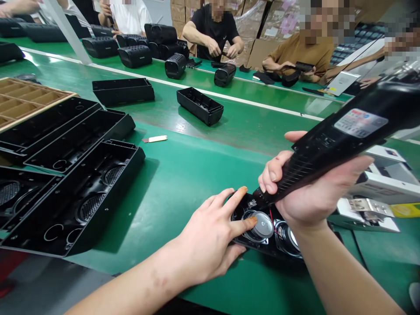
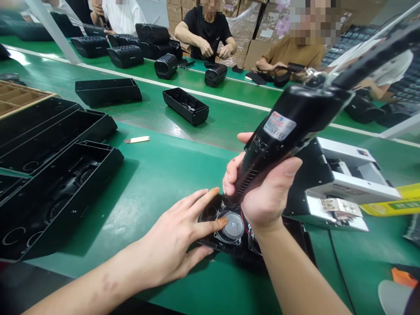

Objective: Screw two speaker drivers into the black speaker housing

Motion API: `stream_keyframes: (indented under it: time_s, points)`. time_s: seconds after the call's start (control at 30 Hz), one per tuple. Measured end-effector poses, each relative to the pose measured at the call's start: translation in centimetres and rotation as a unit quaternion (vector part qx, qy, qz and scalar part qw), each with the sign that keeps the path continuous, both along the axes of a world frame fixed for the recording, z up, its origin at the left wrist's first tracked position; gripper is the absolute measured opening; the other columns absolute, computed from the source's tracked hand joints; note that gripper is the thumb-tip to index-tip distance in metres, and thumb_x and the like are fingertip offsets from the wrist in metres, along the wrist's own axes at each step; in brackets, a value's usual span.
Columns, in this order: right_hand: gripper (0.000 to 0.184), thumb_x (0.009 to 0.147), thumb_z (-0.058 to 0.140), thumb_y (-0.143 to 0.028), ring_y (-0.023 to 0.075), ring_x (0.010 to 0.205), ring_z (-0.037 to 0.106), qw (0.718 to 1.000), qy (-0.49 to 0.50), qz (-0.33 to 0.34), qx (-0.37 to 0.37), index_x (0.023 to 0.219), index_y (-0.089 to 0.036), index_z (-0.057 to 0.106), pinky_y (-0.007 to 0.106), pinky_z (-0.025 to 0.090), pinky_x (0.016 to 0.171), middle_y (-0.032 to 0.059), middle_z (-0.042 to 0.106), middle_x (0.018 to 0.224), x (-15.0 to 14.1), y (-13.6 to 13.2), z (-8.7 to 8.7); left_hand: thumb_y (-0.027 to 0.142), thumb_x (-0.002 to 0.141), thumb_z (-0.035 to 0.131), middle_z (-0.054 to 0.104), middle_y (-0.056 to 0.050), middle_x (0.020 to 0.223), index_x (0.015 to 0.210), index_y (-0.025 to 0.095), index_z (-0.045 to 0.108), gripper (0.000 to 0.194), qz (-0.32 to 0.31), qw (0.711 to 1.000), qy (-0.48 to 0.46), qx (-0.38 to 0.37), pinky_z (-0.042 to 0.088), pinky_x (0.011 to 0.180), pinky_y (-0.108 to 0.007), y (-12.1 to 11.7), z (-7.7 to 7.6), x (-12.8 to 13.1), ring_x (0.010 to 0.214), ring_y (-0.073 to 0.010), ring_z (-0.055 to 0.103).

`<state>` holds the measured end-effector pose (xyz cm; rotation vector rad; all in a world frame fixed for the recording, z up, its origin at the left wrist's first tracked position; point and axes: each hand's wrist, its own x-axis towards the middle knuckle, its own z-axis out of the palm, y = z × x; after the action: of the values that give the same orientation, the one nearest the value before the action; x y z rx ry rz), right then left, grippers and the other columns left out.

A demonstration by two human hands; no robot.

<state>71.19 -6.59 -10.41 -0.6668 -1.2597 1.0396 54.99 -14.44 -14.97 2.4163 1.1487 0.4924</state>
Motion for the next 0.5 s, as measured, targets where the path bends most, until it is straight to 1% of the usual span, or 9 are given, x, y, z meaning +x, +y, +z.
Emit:
stream_keyframes:
  time_s: [0.1, 0.2, 0.33, 0.5]
  points:
    - [0.069, 0.092, 0.043, -0.089, 0.0138, 0.038, 0.044, 1.000, -0.002, 0.021, 0.005, 0.110, -0.025, 0.061, 0.026, 0.036, 0.035, -0.0053, 0.054, 0.059, 0.0, -0.1, -0.2, 0.029, 0.088, 0.079, 0.031, -0.011, 0.172, 0.146, 0.030, 0.062, 0.060, 0.001, 1.000, 0.001, 0.000, 0.040, 0.123, -0.061, 0.1, 0.1, 0.0, 0.156, -0.0410, 0.033]
    - [0.069, 0.091, 0.046, -0.089, 0.0137, 0.038, 0.044, 0.999, 0.000, 0.040, 0.000, 0.110, -0.024, 0.061, 0.026, 0.036, 0.034, -0.0052, 0.055, 0.060, 0.1, -0.2, -0.4, 0.028, 0.088, 0.079, 0.030, -0.012, 0.172, 0.148, 0.030, 0.060, 0.063, -0.002, 1.000, 0.006, 0.002, 0.040, 0.123, -0.061, 0.2, 0.2, 0.0, 0.156, -0.0414, 0.033]
    - [0.068, 0.092, 0.045, -0.088, 0.0137, 0.039, 0.045, 0.998, -0.001, 0.065, 0.001, 0.111, -0.025, 0.061, 0.025, 0.037, 0.035, -0.0055, 0.056, 0.060, 0.2, -0.2, -0.8, 0.030, 0.088, 0.079, 0.030, -0.014, 0.172, 0.149, 0.030, 0.059, 0.064, -0.009, 1.000, 0.012, -0.002, 0.038, 0.124, -0.061, 0.4, 0.3, -0.1, 0.156, -0.0426, 0.032]
    - [0.067, 0.093, 0.044, -0.088, 0.0134, 0.039, 0.045, 0.995, -0.005, 0.099, 0.008, 0.112, -0.025, 0.061, 0.025, 0.038, 0.037, -0.0046, 0.056, 0.061, 0.0, -0.1, -1.2, 0.029, 0.088, 0.079, 0.033, -0.014, 0.170, 0.149, 0.030, 0.060, 0.063, -0.002, 1.000, 0.001, 0.001, 0.038, 0.125, -0.060, 0.3, 0.2, -0.1, 0.155, -0.0421, 0.034]
